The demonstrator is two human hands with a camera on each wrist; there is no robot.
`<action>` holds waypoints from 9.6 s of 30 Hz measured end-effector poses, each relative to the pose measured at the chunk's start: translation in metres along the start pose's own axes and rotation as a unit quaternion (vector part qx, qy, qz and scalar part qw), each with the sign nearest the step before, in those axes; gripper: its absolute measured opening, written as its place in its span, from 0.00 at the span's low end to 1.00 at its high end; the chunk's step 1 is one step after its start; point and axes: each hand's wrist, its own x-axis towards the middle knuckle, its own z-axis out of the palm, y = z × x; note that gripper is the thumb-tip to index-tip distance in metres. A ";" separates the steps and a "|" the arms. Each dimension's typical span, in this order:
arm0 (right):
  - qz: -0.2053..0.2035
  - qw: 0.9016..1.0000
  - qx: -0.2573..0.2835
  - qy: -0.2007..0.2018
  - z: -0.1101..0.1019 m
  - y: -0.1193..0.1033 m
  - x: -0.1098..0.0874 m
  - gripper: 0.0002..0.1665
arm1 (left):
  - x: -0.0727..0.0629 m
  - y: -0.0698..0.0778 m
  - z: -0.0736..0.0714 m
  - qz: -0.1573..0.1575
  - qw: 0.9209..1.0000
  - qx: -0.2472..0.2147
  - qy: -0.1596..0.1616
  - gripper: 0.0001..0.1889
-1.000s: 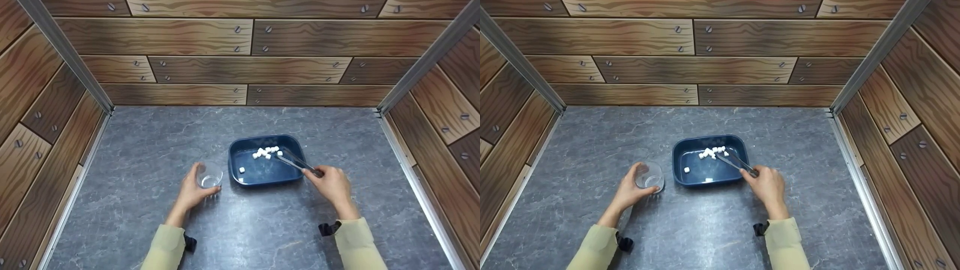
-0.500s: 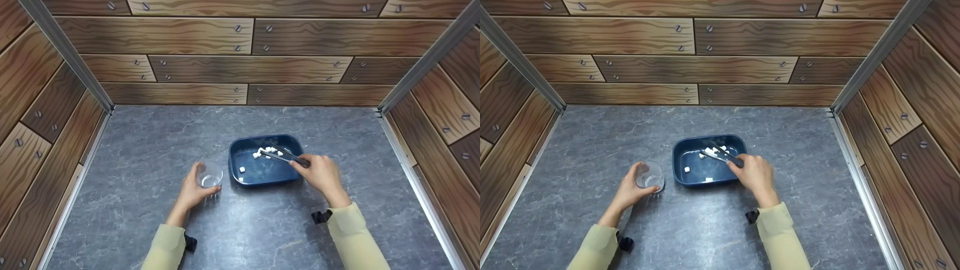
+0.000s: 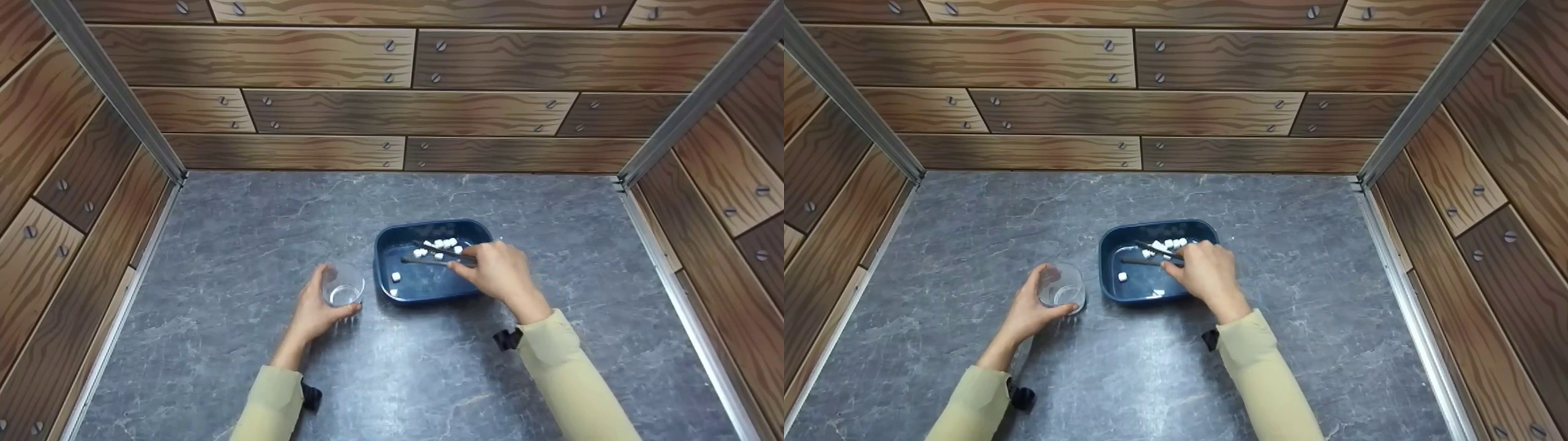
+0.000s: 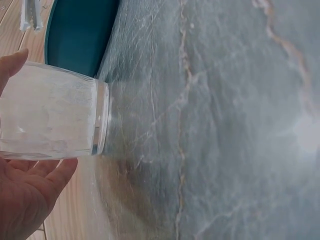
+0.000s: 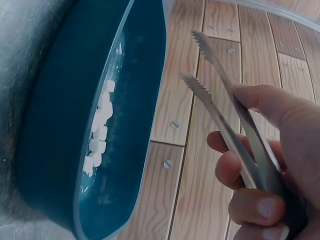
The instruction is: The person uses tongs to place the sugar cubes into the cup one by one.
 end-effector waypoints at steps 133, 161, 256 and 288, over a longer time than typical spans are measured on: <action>-0.038 0.994 0.104 0.023 0.013 -0.087 -0.008 0.11 | -0.002 0.003 0.003 -0.018 1.000 -0.016 0.005 0.49; 0.038 0.995 0.087 0.039 0.002 -0.035 -0.004 0.25 | -0.003 0.005 0.003 -0.033 0.999 0.009 0.007 0.50; 0.103 0.992 -0.057 -0.042 0.037 0.024 0.009 0.19 | -0.003 0.002 0.004 -0.033 0.999 -0.013 0.012 0.51; 0.102 0.988 0.102 -0.050 0.018 0.003 -0.012 0.14 | -0.003 0.003 0.005 -0.026 1.000 -0.006 0.014 0.51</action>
